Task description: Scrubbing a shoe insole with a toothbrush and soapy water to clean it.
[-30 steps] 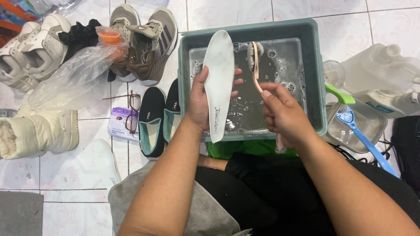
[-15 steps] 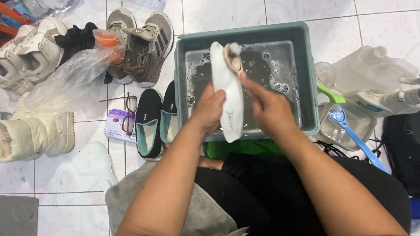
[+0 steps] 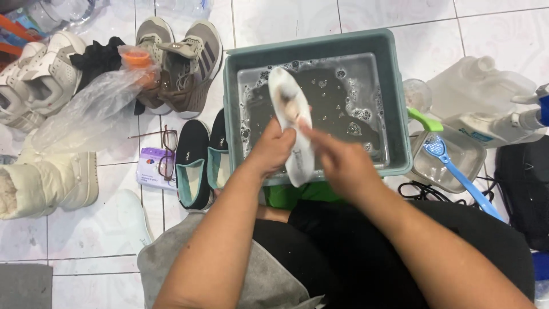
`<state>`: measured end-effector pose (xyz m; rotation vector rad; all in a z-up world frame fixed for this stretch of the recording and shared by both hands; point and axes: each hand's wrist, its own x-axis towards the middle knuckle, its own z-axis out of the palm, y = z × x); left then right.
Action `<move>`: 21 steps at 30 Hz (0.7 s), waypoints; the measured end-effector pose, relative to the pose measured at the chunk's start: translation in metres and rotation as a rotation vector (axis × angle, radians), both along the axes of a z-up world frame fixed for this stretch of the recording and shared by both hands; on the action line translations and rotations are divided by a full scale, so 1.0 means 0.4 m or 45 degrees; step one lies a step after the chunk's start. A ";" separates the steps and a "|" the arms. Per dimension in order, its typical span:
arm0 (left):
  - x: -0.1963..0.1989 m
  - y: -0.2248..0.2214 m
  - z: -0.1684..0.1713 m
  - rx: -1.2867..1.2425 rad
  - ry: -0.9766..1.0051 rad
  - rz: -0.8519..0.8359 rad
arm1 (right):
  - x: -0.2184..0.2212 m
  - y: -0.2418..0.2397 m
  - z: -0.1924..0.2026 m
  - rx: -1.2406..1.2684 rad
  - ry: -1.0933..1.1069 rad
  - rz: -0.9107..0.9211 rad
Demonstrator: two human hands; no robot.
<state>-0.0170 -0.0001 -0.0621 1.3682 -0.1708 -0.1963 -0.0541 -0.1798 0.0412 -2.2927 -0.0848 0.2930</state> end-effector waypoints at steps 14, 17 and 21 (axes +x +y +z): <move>-0.009 0.011 0.082 0.384 -0.178 -0.132 | 0.026 -0.037 0.047 -0.069 -0.013 0.128; -0.017 -0.021 0.162 0.162 -0.141 -0.130 | 0.085 -0.072 0.043 0.000 -0.079 -0.053; -0.023 -0.037 0.283 -0.234 0.349 0.064 | 0.074 -0.079 0.054 0.403 -0.119 -0.106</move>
